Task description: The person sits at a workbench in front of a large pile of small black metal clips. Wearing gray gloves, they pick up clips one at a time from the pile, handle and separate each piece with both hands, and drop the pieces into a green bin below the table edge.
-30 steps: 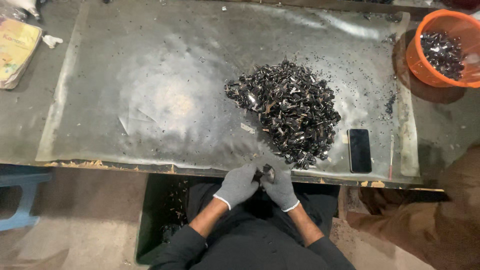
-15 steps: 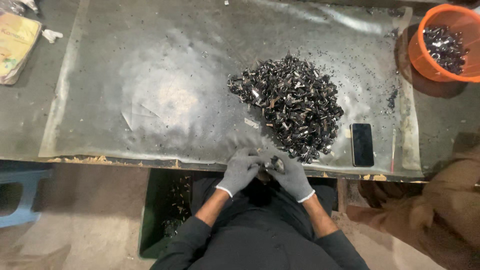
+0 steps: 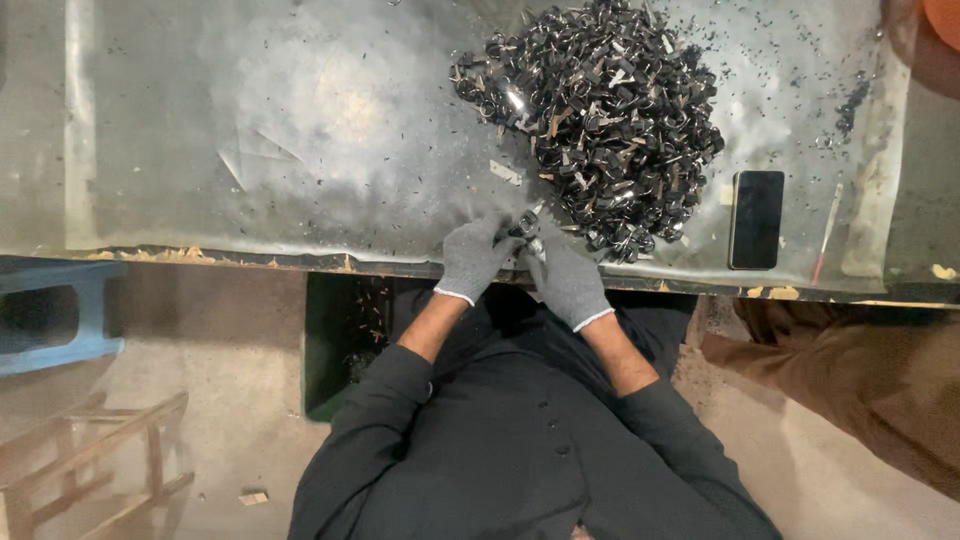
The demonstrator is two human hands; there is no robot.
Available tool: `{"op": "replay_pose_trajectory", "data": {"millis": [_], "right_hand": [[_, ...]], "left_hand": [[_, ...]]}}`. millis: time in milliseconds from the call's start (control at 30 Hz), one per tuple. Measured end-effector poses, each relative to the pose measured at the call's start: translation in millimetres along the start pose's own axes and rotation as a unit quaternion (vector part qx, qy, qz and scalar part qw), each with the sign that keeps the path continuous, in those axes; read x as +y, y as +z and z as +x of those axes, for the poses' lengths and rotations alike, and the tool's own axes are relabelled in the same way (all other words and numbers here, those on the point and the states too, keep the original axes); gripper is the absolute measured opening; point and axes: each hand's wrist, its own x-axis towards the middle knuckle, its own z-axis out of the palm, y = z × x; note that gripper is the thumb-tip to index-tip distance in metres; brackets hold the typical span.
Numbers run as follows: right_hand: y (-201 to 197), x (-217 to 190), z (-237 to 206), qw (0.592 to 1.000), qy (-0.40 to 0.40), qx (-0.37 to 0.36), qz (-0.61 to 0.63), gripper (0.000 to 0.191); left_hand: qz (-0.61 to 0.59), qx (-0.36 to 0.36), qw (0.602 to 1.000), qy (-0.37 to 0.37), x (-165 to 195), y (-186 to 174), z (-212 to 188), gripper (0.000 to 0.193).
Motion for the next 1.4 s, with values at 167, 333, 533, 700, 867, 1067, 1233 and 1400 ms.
{"op": "replay_pose_trajectory", "data": {"millis": [167,333,533,700,867,1067,1233,1400], "right_hand": [[-5.1,-3.0,17.2,0.997,-0.059,-0.001,0.043,0.035],[5.5,-22.9,21.1,0.991,0.033,0.004,-0.129,0.019],[14.8,-34.5,24.2,0.989,0.015,0.042,-0.141,0.021],[-1.7,-12.8,19.3,1.000,-0.017,-0.016,-0.008,0.028],[1.9,-4.2,14.6,0.997,-0.070,0.044,0.002,0.035],[9.1,-16.5,18.6,0.983,0.001,0.010,-0.183,0.021],[-7.2,-16.6,22.2,0.999,0.010,-0.029,-0.032,0.029],[3.2,-19.2,19.2,0.979,-0.010,0.008,-0.203,0.012]], "left_hand": [[0.064,0.003,0.995,0.078,-4.6,3.6,0.6,0.018],[0.133,-0.037,0.981,0.133,-8.8,9.4,5.4,0.013],[0.152,-0.038,0.972,0.178,-9.3,10.7,7.2,0.020],[0.079,0.001,0.986,0.148,-11.3,6.0,3.1,0.013],[0.063,0.010,0.984,0.166,-11.5,6.9,0.0,0.015],[0.126,0.008,0.974,0.190,-13.8,12.3,-1.1,0.016],[0.106,-0.009,0.981,0.163,-13.0,12.7,-3.5,0.010],[0.093,-0.007,0.982,0.163,-10.1,11.0,-1.9,0.009]]}}
